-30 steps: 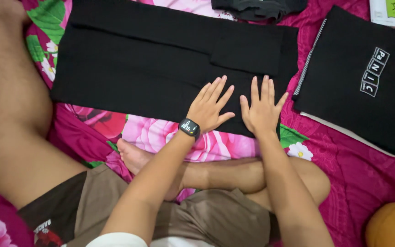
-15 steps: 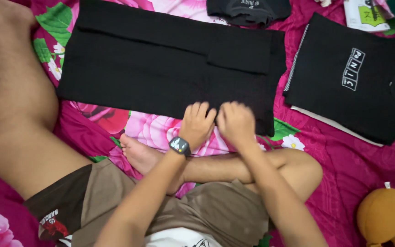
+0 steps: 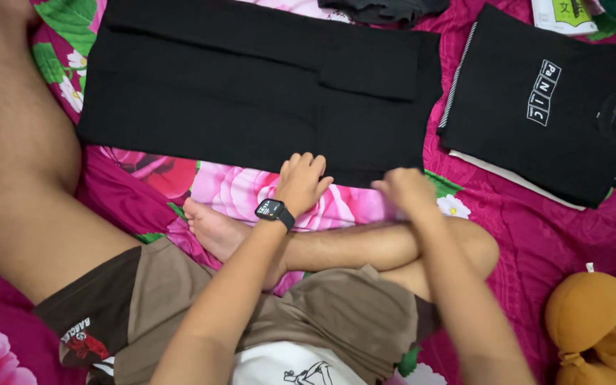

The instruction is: Folding a black t-shirt while sitting on a bed with a floral bedspread.

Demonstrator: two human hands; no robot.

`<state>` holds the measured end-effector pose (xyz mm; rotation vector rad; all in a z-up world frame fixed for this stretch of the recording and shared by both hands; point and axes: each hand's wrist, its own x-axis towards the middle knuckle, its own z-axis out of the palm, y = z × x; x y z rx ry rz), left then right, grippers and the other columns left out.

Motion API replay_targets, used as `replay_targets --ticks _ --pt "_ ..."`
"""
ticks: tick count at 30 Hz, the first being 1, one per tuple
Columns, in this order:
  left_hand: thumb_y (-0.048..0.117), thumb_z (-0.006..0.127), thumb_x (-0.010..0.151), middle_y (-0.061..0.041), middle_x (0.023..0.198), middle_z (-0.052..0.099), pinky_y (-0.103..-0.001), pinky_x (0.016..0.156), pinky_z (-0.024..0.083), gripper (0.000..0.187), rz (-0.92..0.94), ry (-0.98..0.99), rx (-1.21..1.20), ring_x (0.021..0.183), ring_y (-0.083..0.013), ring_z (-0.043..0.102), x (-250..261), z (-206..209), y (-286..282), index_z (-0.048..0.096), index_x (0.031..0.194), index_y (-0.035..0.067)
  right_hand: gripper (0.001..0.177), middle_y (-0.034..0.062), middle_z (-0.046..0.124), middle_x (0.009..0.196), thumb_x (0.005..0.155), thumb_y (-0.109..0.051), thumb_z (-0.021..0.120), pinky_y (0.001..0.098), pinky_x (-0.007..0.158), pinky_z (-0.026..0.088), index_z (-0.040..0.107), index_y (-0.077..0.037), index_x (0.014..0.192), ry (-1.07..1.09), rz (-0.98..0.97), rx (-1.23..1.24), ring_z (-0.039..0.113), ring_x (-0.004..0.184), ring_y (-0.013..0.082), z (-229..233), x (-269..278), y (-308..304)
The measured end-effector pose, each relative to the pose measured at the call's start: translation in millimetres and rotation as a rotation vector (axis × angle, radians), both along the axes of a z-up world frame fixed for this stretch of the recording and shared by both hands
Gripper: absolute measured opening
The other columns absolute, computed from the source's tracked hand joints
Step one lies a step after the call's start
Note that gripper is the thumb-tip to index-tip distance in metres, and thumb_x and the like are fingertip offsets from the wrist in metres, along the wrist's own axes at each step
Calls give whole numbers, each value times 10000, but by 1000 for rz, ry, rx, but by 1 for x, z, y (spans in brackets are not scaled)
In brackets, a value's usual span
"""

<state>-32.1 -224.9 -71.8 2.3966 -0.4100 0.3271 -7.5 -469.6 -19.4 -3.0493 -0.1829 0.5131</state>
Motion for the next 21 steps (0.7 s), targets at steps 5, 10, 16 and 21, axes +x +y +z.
replay_targets --ticks 5,10,16,21 --pt "266 792 808 -108 905 619 -474 779 460 266 7 52 -2 901 -341 570 4 2 1 615 883 83 394 147 758 985 859 -540 714 544 789 579 798 -165 944 118 -92 -180 721 962 378 23 3 -38" --pt "294 787 807 -133 934 651 -479 772 457 285 27 26 143 918 -347 581 -1 4 20 665 933 70 404 152 765 1021 884 -536 713 540 810 585 795 -150 966 151 -129 -180 726 1000 373 20 -1 -44" --pt "296 750 793 -123 888 691 -466 733 415 237 114 -10 281 855 -315 610 -5 22 40 717 914 94 325 169 726 954 803 -372 743 524 710 565 725 -91 965 -274 -29 -299 711 890 376 16 -33 -15" --pt "400 734 854 -119 817 702 -463 728 405 302 22 -103 218 828 -322 629 -3 24 10 725 841 98 295 159 690 824 874 -350 743 508 614 544 675 -65 844 -460 210 60 688 751 372 14 -30 56"
